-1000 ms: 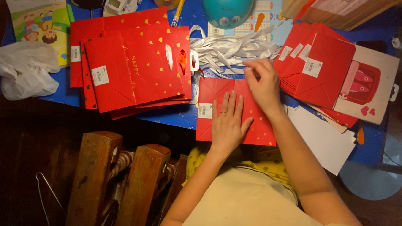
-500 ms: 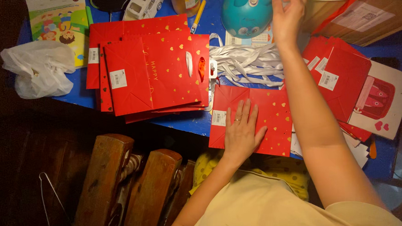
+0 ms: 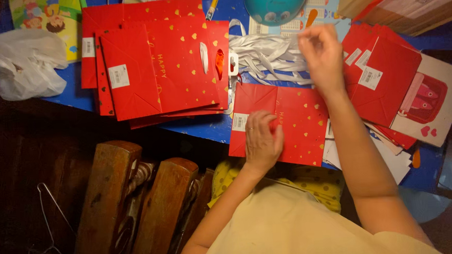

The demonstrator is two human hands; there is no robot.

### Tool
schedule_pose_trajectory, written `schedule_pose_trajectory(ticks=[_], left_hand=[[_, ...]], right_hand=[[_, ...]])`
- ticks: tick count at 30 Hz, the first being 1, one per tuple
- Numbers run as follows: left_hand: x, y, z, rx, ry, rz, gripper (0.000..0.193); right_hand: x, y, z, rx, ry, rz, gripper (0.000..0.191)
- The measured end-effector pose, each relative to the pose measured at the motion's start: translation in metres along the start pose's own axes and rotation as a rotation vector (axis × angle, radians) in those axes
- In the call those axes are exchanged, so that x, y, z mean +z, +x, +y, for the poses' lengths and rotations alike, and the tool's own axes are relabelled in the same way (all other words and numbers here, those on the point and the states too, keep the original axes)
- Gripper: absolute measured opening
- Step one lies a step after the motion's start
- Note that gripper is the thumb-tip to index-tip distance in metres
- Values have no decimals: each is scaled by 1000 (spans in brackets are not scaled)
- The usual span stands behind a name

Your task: The person assembles red Valentine's Day gift bags by inserting white ribbons through the handle slots and folding the bag flaps. The person handles multiple bags one at a time, threading ribbons and stacking completed bags on the table.

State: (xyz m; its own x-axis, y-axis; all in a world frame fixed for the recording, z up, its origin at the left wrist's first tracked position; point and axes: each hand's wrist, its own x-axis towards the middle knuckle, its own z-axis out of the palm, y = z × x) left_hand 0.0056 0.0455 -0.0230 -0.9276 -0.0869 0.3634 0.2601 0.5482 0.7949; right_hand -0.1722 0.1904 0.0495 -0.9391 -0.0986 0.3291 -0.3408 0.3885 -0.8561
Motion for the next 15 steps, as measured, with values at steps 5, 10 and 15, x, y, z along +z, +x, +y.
schedule_pose_trajectory(ticks=[5,10,15], left_hand=[[6,-9,-23,-224,-455,177,40],[7,-14,-21,-171,-457,183,44],[3,-14,-18,-116,-296,130,49]], right_hand=[[-3,-111,-6,384,190,-267,15],[5,-148,-6,419,29,-254,11],[17,-150,-2,378,-112,-243,12]])
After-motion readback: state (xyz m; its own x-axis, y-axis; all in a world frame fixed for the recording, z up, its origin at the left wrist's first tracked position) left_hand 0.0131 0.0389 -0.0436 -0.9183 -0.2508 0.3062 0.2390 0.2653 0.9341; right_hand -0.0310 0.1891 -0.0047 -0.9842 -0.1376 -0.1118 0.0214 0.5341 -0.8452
